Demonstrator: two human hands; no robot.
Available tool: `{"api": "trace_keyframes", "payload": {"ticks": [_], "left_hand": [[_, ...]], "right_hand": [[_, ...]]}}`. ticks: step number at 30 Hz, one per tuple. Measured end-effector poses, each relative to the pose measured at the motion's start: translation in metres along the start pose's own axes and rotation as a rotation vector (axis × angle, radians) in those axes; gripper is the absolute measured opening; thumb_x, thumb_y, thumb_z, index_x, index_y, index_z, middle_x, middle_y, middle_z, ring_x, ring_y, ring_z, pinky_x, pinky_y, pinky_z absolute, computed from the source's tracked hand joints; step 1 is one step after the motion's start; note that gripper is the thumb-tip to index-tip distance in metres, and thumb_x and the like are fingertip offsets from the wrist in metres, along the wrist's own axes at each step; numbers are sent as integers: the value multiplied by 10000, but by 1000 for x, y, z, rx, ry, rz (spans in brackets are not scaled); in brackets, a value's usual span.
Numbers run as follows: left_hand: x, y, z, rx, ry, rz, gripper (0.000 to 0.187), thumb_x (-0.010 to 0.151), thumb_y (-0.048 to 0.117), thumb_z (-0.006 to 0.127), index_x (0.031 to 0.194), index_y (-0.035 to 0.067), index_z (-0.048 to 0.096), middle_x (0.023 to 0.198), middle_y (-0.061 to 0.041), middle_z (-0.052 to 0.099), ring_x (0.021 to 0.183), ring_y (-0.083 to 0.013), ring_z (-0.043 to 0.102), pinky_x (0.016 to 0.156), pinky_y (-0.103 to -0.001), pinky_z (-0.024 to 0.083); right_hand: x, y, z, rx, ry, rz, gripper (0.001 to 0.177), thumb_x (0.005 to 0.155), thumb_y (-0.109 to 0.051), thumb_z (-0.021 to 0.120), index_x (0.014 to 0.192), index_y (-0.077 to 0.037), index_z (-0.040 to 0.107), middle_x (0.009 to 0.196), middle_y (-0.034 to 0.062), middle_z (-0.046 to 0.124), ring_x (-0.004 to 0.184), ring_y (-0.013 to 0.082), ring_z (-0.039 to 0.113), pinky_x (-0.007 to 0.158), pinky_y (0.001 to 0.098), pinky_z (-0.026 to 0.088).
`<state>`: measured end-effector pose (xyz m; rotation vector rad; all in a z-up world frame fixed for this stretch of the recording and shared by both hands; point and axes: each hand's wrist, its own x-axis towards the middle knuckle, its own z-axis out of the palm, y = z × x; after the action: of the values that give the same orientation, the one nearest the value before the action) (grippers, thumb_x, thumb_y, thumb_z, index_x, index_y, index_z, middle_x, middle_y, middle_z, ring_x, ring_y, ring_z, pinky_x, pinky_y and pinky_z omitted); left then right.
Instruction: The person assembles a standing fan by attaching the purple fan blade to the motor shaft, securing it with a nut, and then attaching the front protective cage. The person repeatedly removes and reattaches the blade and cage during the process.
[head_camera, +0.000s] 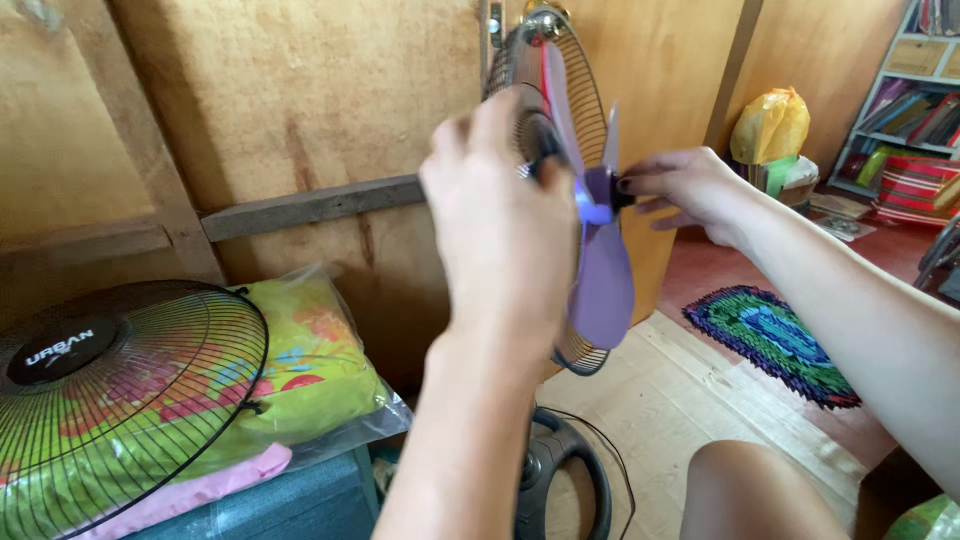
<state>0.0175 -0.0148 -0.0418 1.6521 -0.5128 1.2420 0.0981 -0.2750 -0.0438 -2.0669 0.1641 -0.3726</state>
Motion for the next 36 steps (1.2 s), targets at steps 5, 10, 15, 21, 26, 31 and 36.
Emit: {"api": "trace_keyframes", "payload": {"ticks": [5,10,15,21,26,31,36], "left_hand": [[-9,28,24,-235,-222,12,480,867,57,718,1330,-6,608,1232,-239,662,1096,-395,673,951,-426,549],[-17,28,41,-350,-260,-146,456,829,73,728,1264,-32,640,1173,-260,703,1059,-363,719,892,-387,576],[-16,26,40,-398,-354,-364,420,850,91,686,1258,0,647,1066,-195,753,919,-262,784,798,-346,610],[-17,21,43,-395,-360,-416,374,868,108,678,1228,6,665,1043,-177,775,902,-235,797,794,-333,611],[-26,14,43,-406,-368,-415,376,887,121,677,1250,20,668,1074,-175,773,982,-238,778,779,-329,614],[-28,10,46,-433,-399,-482,357,907,115,644,1249,21,688,1074,-150,797,986,-217,804,827,-321,616],[-29,6,46,-416,-397,-514,410,901,110,631,1302,27,661,1091,-142,791,984,-207,806,812,-321,624]], "right_hand": [[-4,-4,-5,45,8,58,366,932,-345,685,1174,-73,718,1025,49,718,933,182,671,789,391,571],[-6,0,-4,-34,8,123,394,938,-375,647,1178,-73,726,1084,64,735,953,180,696,816,419,599],[-14,10,-7,78,-155,-104,405,862,-254,632,1260,-188,669,1131,35,759,995,125,705,783,383,619],[-16,7,7,-48,77,172,502,1005,-491,593,1179,-39,725,1024,80,730,828,186,675,673,374,553],[-16,11,4,44,-34,-56,379,895,-316,631,1232,-157,697,1069,17,770,878,132,701,668,353,582],[-22,-2,6,-36,51,70,336,955,-345,616,1209,-141,697,1068,13,752,854,154,697,661,362,559],[-19,4,8,-49,7,-91,375,907,-259,641,1252,-120,693,1066,85,737,842,175,680,664,376,588]]}}
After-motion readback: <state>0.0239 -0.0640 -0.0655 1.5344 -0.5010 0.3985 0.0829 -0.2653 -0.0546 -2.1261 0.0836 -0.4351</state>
